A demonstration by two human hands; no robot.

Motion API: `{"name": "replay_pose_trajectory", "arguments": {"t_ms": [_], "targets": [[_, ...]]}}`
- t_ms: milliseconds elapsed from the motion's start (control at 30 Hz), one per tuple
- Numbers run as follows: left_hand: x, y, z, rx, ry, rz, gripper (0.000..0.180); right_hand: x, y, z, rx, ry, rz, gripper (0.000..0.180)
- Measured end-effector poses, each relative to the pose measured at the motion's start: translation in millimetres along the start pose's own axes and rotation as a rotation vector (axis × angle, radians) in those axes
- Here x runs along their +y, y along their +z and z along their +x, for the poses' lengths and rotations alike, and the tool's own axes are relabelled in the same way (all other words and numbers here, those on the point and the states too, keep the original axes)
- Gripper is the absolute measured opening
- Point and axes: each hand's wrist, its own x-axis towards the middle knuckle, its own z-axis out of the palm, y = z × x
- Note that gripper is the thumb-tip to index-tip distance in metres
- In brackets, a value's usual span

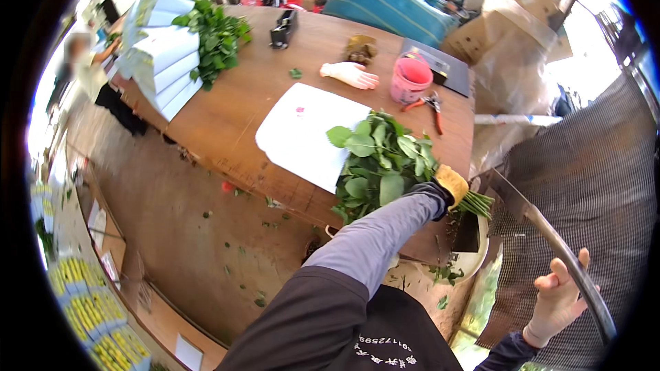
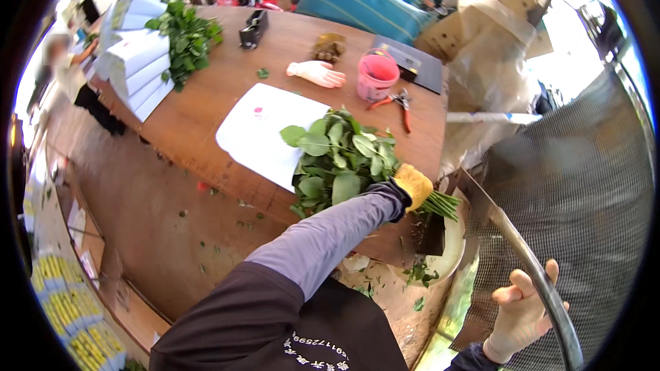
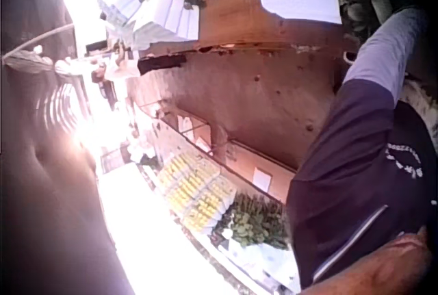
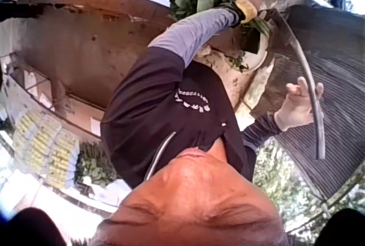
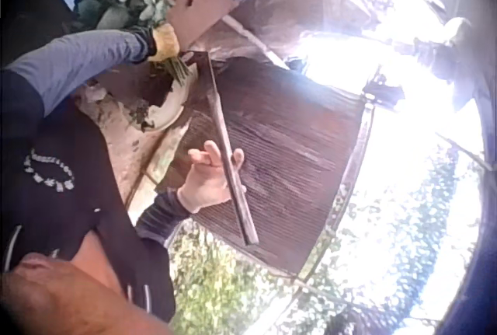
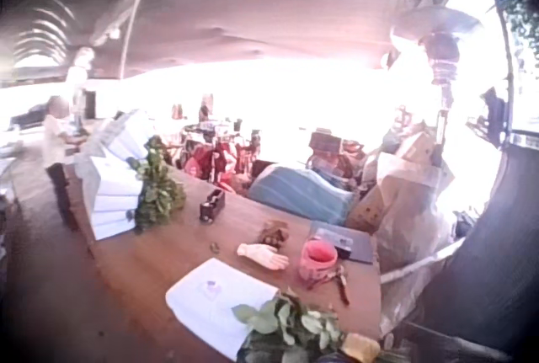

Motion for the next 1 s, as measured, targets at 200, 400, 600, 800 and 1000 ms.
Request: {"name": "replay_pose_trajectory", "arguments": {"t_ms": [200,400,600,800,1000], "targets": [[-12,37,7,0.153,-0.095,0.039,0.013,2,0,12,-0.238,0.041,0.133,0.069],[-2,19,9,0.074,-0.057,0.005,0.013,0,0,-40,-0.056,0.264,0.232,0.065],[-12,16,-2,0.144,-0.074,0.051,0.011,8,-29,-160,0.114,0.981,-0.334,0.083],[-10,20,-3,0.171,-0.035,0.141,0.012,29,8,-207,0.076,0.908,-1.617,0.054],[-12,32,2,0.224,-0.026,0.137,0.006,84,-30,-240,0.345,0.996,-1.163,0.031]]}}
